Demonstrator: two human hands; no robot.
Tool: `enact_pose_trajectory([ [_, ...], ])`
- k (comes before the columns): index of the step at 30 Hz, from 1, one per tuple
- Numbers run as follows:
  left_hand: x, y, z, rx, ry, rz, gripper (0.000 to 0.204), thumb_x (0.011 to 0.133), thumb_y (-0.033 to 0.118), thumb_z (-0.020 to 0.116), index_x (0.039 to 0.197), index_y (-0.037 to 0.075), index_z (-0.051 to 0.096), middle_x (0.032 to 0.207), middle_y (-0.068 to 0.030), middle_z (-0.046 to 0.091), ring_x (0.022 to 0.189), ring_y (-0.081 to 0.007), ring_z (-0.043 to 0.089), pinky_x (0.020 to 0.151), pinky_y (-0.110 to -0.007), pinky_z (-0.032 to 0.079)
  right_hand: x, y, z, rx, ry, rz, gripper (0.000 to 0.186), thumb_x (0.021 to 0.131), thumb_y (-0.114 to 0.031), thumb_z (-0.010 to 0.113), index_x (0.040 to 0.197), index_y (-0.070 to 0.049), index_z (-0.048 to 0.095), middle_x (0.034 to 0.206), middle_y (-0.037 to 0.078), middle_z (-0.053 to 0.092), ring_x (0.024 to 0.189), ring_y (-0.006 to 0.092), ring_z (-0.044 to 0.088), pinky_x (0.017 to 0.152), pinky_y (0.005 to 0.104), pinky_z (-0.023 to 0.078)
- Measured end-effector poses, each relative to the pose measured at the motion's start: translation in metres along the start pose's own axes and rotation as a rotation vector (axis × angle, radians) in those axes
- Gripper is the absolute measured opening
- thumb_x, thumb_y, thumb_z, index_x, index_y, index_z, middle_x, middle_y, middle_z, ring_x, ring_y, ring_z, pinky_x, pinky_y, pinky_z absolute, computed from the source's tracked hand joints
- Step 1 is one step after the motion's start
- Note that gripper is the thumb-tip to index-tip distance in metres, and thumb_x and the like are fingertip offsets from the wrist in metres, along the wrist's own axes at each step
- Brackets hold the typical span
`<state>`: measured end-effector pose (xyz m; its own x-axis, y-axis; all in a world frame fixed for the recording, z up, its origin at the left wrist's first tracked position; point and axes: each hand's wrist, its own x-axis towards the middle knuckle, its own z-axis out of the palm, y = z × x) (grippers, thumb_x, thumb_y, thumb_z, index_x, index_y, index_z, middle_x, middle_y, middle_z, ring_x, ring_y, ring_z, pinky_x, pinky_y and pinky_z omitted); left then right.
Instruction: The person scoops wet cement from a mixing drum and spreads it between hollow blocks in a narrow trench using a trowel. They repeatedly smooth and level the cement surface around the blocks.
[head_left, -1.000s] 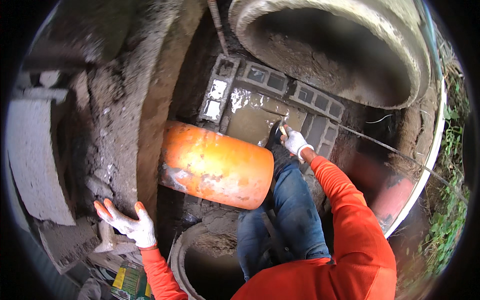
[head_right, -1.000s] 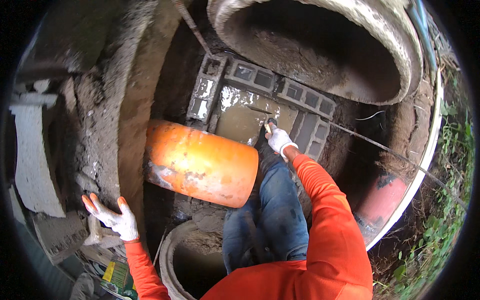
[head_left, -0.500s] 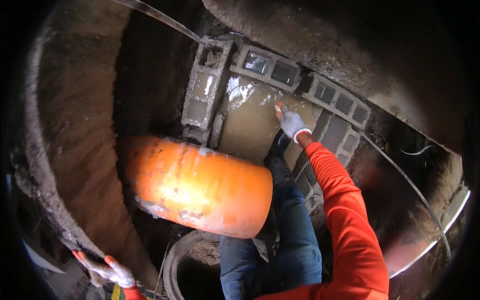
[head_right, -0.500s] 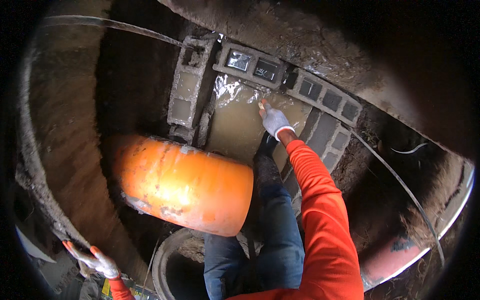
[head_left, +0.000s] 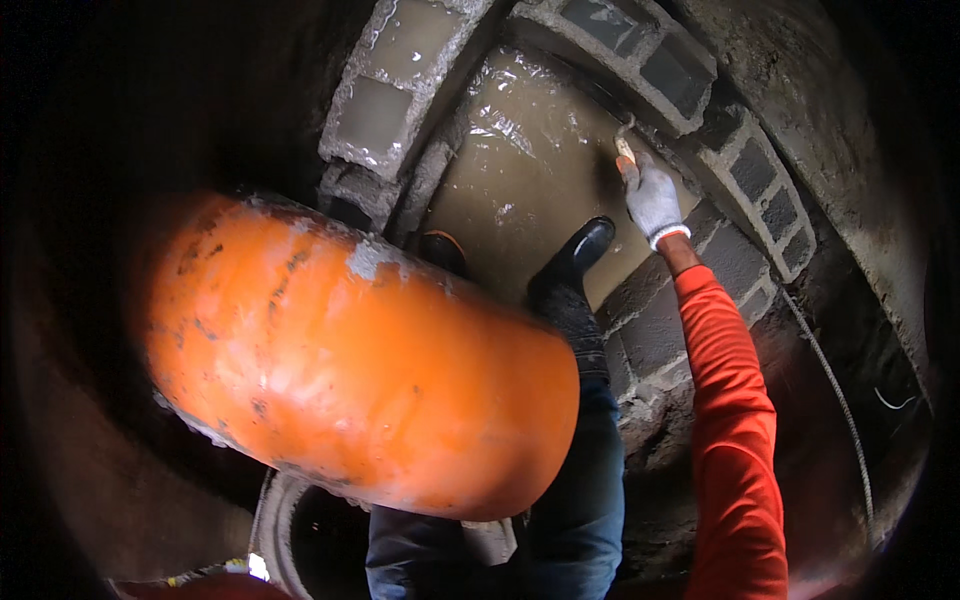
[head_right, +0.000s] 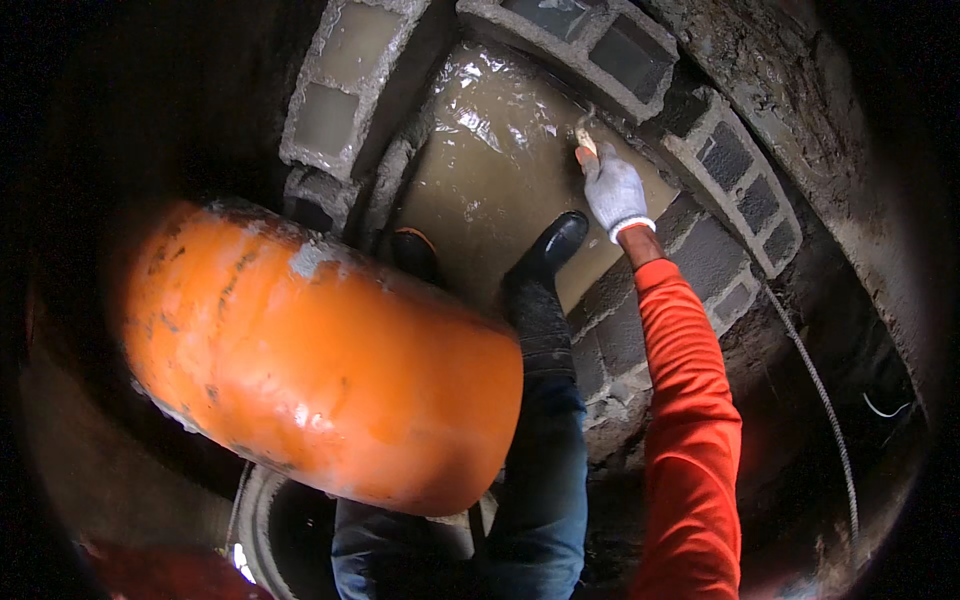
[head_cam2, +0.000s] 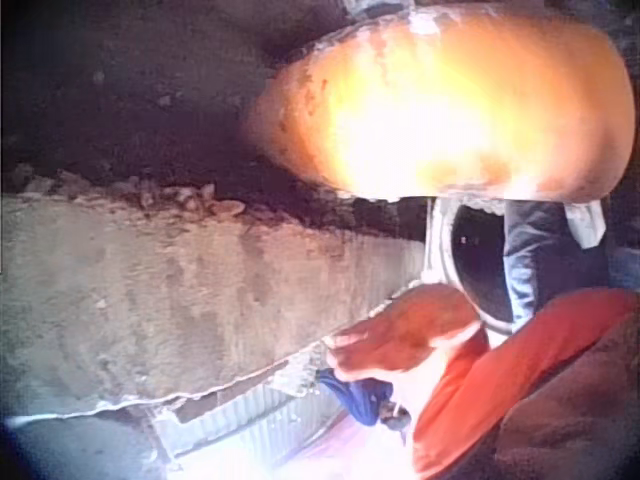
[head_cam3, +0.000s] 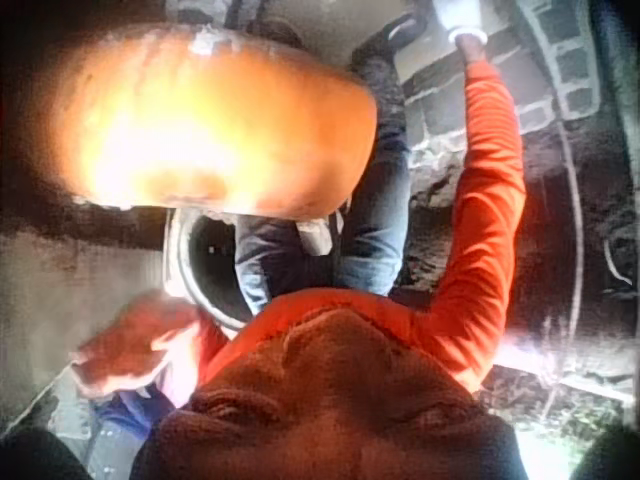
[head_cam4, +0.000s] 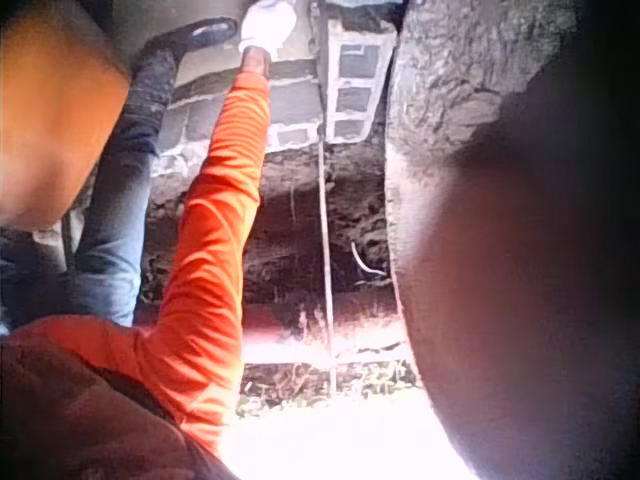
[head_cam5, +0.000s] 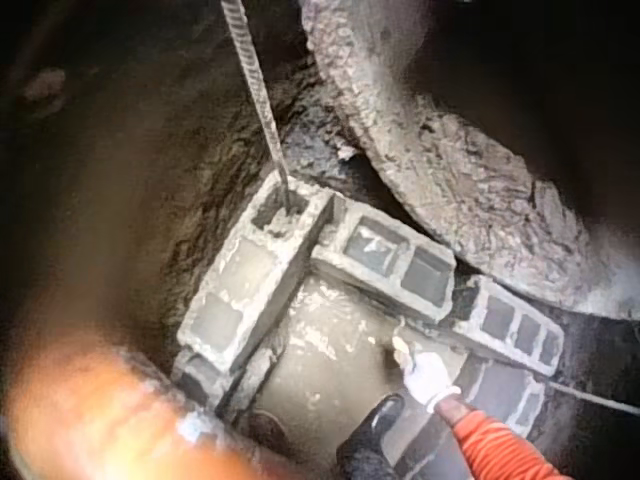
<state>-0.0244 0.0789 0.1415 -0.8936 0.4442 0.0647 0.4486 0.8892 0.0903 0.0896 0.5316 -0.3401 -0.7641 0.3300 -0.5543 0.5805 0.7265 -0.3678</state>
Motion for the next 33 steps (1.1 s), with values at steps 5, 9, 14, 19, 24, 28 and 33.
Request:
enact_pose_trajectory([
  [5,0.054,0.118,0.116,-0.596,-0.458,-0.014,0.049,0.092,0.014,0.069,0.138,-0.004,0.066,0.134,-0.0260,0.072,0.125,-0.0431,0.069,0.111,-0.050,0.053,0.007,-0.018,0.021,-0.058,-0.052,0.073,0.062,0.114,-0.053,0.044,0.135,0.002,0.063,0.113,0.037,0.073,0.111,0.0545,0.071,0.097,0.0614,0.055],
  [9,0.061,0.198,0.273,-0.818,-0.505,-0.074,0.028,0.101,0.026,0.070,0.115,0.002,0.064,0.113,-0.0260,0.072,0.106,-0.0459,0.072,0.094,-0.051,0.059,0.011,0.012,0.014,-0.051,-0.063,0.146,0.062,0.114,-0.054,0.043,0.127,0.002,0.067,0.112,0.036,0.074,0.112,0.0539,0.070,0.098,0.0610,0.055],
  [14,0.097,0.269,0.446,-0.822,-0.811,-0.519,0.059,0.111,0.049,0.047,0.137,-0.001,0.065,0.134,-0.0364,0.067,0.131,-0.0553,0.060,0.115,-0.055,0.047,0.027,0.038,0.038,0.015,-0.084,-0.117,0.042,0.107,-0.035,0.056,0.123,0.001,0.070,0.114,0.033,0.074,0.113,0.0524,0.070,0.098,0.0582,0.057],
  [19,0.096,0.297,0.533,-1.016,-0.563,-0.718,0.049,0.112,0.039,0.046,0.130,-0.003,0.064,0.129,-0.0344,0.070,0.126,-0.0524,0.065,0.109,-0.056,0.051,0.024,0.040,0.039,0.159,-0.061,-0.119,0.032,0.098,-0.020,0.066,0.125,-0.002,0.069,0.114,0.033,0.074,0.111,0.0513,0.071,0.096,0.0582,0.057],
  [24,0.073,0.309,0.571,-1.019,-0.446,-0.701,0.048,0.113,0.038,0.045,0.133,-0.001,0.064,0.128,-0.0346,0.071,0.125,-0.0520,0.065,0.108,-0.056,0.051,0.020,0.040,0.035,0.133,-0.037,-0.145,0.030,0.094,-0.017,0.072,0.119,-0.001,0.069,0.108,0.032,0.075,0.108,0.0527,0.070,0.091,0.0567,0.058],
  [28,0.062,0.321,0.574,-1.065,-0.522,-0.869,0.050,0.114,0.039,0.041,0.134,-0.001,0.062,0.126,-0.0345,0.070,0.123,-0.0531,0.065,0.107,-0.057,0.051,0.021,0.058,0.049,0.147,-0.028,-0.139,0.031,0.093,-0.019,0.073,0.117,0.000,0.069,0.106,0.032,0.074,0.106,0.0532,0.070,0.089,0.0575,0.058],
  [33,0.066,0.338,0.590,-1.102,-0.391,-0.998,0.054,0.116,0.043,0.040,0.124,-0.002,0.067,0.122,-0.0299,0.073,0.118,-0.0504,0.067,0.102,-0.055,0.052,0.031,0.067,0.048,0.256,-0.017,-0.263,0.034,0.091,-0.022,0.076,0.115,0.000,0.068,0.105,0.032,0.074,0.105,0.0536,0.070,0.088,0.0581,0.058],
])
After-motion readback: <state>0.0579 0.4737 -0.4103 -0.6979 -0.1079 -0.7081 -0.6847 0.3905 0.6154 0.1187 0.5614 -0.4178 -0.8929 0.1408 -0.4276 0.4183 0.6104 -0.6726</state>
